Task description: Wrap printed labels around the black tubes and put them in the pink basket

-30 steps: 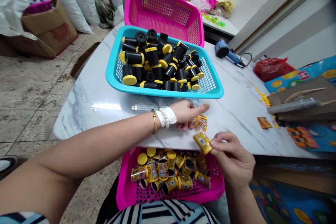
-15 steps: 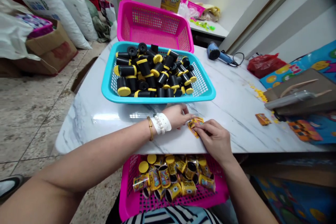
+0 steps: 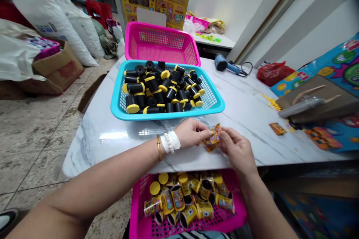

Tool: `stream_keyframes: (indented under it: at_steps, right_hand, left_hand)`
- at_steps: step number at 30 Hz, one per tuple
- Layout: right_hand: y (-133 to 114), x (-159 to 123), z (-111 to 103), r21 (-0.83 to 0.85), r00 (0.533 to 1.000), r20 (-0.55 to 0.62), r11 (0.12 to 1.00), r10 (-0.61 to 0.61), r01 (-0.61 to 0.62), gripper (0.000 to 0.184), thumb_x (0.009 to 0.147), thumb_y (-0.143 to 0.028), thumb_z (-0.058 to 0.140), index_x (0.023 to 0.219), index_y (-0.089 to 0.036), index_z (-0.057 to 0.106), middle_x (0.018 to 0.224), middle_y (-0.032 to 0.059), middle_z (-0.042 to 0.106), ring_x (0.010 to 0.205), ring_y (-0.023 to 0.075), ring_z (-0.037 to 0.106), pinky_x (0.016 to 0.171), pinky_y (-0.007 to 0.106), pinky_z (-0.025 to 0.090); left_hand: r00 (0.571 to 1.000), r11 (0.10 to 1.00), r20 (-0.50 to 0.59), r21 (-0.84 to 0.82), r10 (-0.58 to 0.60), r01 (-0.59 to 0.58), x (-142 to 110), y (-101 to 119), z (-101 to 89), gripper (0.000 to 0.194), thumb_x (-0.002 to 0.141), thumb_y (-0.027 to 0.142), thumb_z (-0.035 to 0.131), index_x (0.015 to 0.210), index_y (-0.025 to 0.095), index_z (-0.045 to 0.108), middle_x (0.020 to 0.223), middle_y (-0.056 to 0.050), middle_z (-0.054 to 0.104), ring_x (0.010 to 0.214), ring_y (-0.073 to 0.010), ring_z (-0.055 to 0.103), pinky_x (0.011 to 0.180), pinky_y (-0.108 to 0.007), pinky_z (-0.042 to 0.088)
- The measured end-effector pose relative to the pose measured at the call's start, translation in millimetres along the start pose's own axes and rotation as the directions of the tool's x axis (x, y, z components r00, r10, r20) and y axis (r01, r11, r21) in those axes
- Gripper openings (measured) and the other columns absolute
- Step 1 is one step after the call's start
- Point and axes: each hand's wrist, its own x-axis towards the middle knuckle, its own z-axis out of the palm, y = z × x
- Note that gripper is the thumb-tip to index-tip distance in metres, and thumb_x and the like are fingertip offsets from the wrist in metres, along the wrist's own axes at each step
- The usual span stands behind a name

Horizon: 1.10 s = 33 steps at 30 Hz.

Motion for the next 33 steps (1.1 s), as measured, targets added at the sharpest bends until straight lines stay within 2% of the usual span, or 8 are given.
stream_keyframes:
  at_steps: [2,6,12,17,21,27,31,33]
  right_hand:
    - [-2,3,1,0.011,0.999,0.032,0.999,0.045,-0.045,0.04,0.082,-0.053,0.074,0.07,-0.016,0.066,0.054,-0.0039,0.053,0.046,0.0081,0.043,0.043,0.022,0.034]
    - [3,1,6,0.026,0.974,-0.22,0.998,-0.058,0.065,0.045,0.086,-0.053,0.069,0.06,-0.018,0.056,0.048,-0.0058,0.044,0.045,0.0082,0.037,0.043,0.023,0.029]
    - [11,-6,12,0.048,0.954,-0.28,0.991,-0.107,0.126,0.04,0.089,-0.05,0.068,0.065,-0.018,0.062,0.053,-0.0041,0.048,0.048,0.0093,0.04,0.046,0.024,0.032]
    - [2,-12,19,-0.063,0.945,-0.263,0.981,-0.192,0.182,0.04,0.09,-0.047,0.067,0.063,-0.017,0.062,0.054,-0.0036,0.048,0.052,0.0098,0.041,0.049,0.024,0.036]
    - [-2,-16,20,-0.207,0.915,-0.237,0.937,-0.328,0.282,0.042,0.093,-0.042,0.065,0.06,-0.017,0.058,0.055,-0.0038,0.046,0.052,0.0091,0.041,0.05,0.023,0.037]
    - [-4,-12,19,-0.287,0.882,-0.123,0.867,-0.454,0.407,0.035,0.093,-0.036,0.064,0.064,-0.018,0.062,0.055,-0.0036,0.047,0.051,0.0092,0.043,0.048,0.022,0.037]
    - [-10,-3,12,-0.255,0.912,0.0,0.882,-0.41,0.396,0.035,0.092,-0.042,0.063,0.068,-0.019,0.067,0.055,-0.0019,0.052,0.05,0.0111,0.048,0.046,0.023,0.039]
    - [-17,11,5,-0.248,0.929,-0.011,0.9,-0.371,0.357,0.038,0.092,-0.046,0.063,0.068,-0.018,0.07,0.054,-0.0008,0.055,0.049,0.012,0.05,0.046,0.024,0.041]
  left_hand:
    - [0.993,0.999,-0.108,0.016,0.037,-0.035,-2,1,4.2,0.037,0.089,0.039,0.062,0.062,0.015,0.061,0.048,0.004,0.051,0.047,-0.0087,0.044,0.049,-0.021,0.034]
    - [0.911,0.99,-0.389,0.021,0.139,-0.143,-7,3,14.9,0.035,0.091,0.043,0.061,0.07,0.015,0.065,0.057,0.002,0.058,0.053,-0.0098,0.049,0.055,-0.022,0.04]
    - [0.831,0.954,-0.472,0.093,0.294,-0.285,-17,10,22.3,0.026,0.09,0.036,0.065,0.081,0.014,0.076,0.078,-0.007,0.074,0.072,-0.0158,0.063,0.071,-0.027,0.05]
    - [0.811,0.932,-0.459,0.177,0.363,-0.317,-20,13,23.5,0.021,0.086,0.034,0.072,0.079,0.016,0.08,0.074,-0.006,0.073,0.064,-0.0141,0.061,0.064,-0.026,0.048]
    - [0.773,0.93,-0.518,0.199,0.366,-0.308,-18,12,25.5,0.012,0.08,0.027,0.078,0.082,0.015,0.081,0.07,-0.004,0.071,0.058,-0.011,0.055,0.06,-0.024,0.046]
    - [0.796,0.951,-0.529,0.079,0.294,-0.298,-16,14,24.1,0.012,0.071,0.024,0.085,0.072,0.014,0.079,0.072,-0.004,0.068,0.061,-0.0099,0.054,0.059,-0.022,0.045]
    - [0.879,0.962,-0.474,-0.214,0.051,-0.171,-17,22,18.6,0.01,0.078,0.019,0.075,0.07,0.013,0.074,0.061,0.0,0.065,0.047,-0.0071,0.05,0.049,-0.02,0.042]
    - [0.914,0.929,-0.403,-0.353,-0.046,-0.109,-16,24,18.0,0.011,0.083,0.02,0.069,0.074,0.013,0.07,0.053,0.004,0.059,0.037,-0.0059,0.044,0.04,-0.019,0.037]
